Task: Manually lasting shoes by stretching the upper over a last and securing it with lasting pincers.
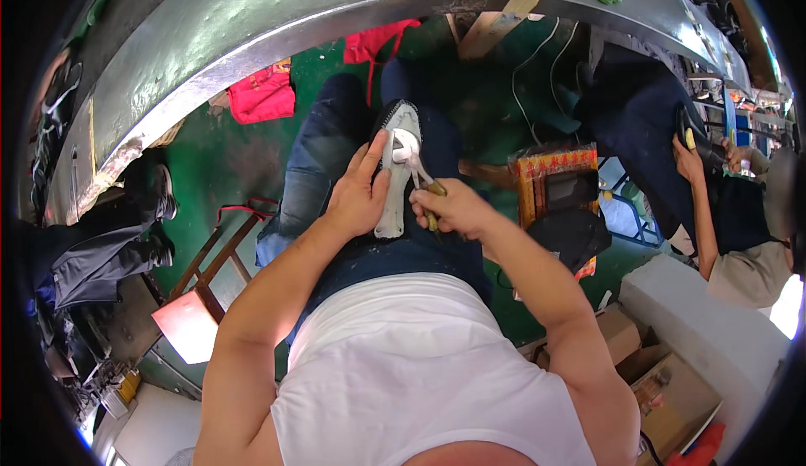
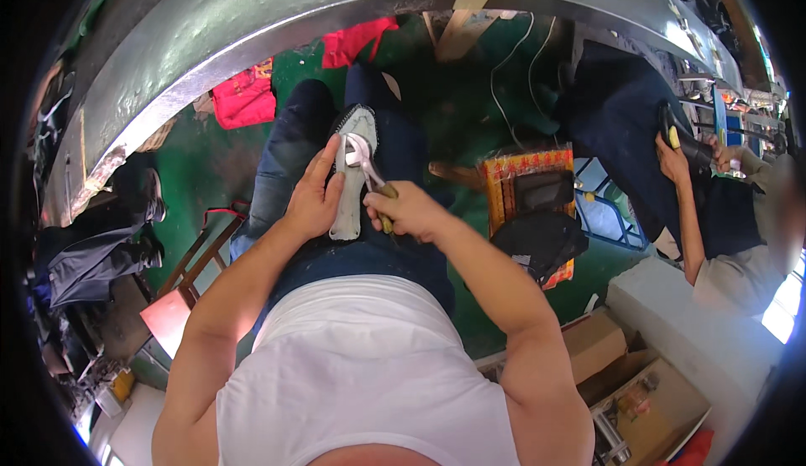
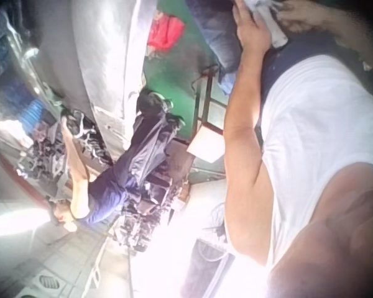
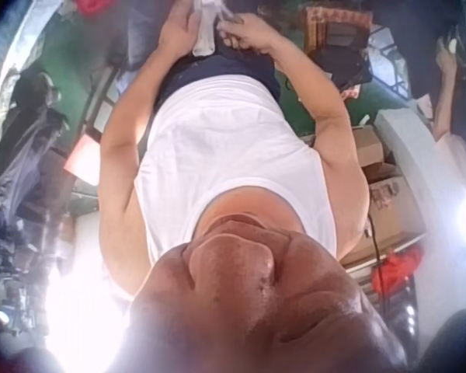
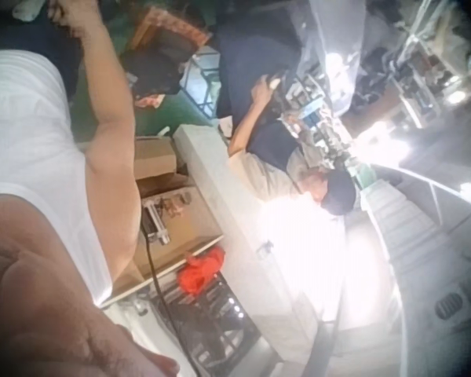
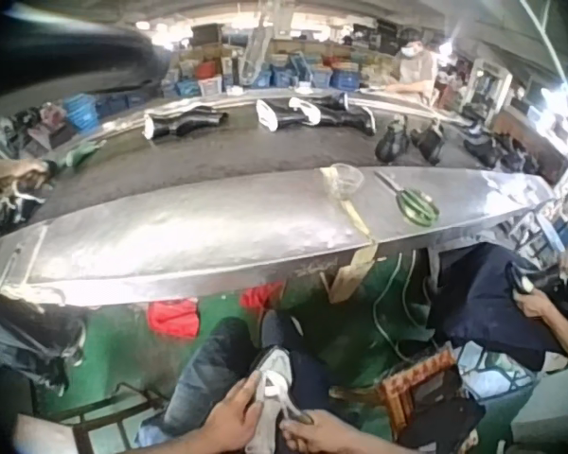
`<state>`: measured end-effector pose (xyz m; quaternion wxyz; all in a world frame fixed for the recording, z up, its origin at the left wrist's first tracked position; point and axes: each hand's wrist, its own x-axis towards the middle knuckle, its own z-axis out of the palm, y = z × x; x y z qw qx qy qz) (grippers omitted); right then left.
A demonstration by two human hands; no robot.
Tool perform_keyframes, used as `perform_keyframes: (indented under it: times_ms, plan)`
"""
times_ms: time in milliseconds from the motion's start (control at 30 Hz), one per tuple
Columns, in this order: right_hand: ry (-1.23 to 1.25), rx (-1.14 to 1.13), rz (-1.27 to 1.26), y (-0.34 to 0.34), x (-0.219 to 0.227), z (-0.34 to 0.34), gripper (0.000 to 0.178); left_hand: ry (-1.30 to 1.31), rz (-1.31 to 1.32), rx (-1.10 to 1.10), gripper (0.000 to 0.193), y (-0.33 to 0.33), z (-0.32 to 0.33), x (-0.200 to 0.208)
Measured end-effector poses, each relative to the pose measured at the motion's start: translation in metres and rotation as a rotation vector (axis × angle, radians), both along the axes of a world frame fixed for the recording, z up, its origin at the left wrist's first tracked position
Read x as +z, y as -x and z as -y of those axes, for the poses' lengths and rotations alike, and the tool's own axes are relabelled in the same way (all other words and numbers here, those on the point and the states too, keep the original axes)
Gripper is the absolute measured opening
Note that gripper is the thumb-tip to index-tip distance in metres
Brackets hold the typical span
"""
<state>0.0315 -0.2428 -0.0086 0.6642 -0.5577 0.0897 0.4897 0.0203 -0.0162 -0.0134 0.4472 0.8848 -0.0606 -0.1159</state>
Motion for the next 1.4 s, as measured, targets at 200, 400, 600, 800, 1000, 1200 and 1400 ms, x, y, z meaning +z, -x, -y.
perform_keyframes:
  times_ms: [200, 400, 600, 800, 1000, 1200, 1400]
  plan:
    - [0.126, 0.179, -0.044, -0.028, 0.043, 0.026, 0.033, -0.127, -0.064, -0.013, 0.056, -0.006, 0.007, 0.012]
    - [0.491, 0.355, 0.525, -0.067, 0.043, -0.002, 0.045, -0.198, -0.058, -0.048, 0.054, -0.004, 0.007, 0.011]
    - [0.47, 0.304, 0.493, -0.063, 0.046, -0.006, 0.046, -0.18, 0.002, -0.098, 0.053, -0.002, 0.004, 0.014]
    - [0.455, 0.301, 0.657, -0.06, 0.044, -0.008, 0.049, -0.194, 0.004, -0.13, 0.059, -0.002, 0.007, 0.015]
    - [0.412, 0.289, 0.732, -0.06, 0.043, -0.008, 0.046, -0.155, -0.21, 0.089, 0.078, 0.0, 0.014, 0.016]
    - [0.457, 0.31, 0.888, -0.025, 0.047, -0.011, 0.043, -0.153, -0.301, 0.062, 0.085, -0.002, 0.009, 0.008]
    - [0.707, 0.506, 0.949, -0.004, 0.045, -0.006, 0.042, 0.16, -0.402, -0.034, 0.098, 0.01, -0.009, 0.019]
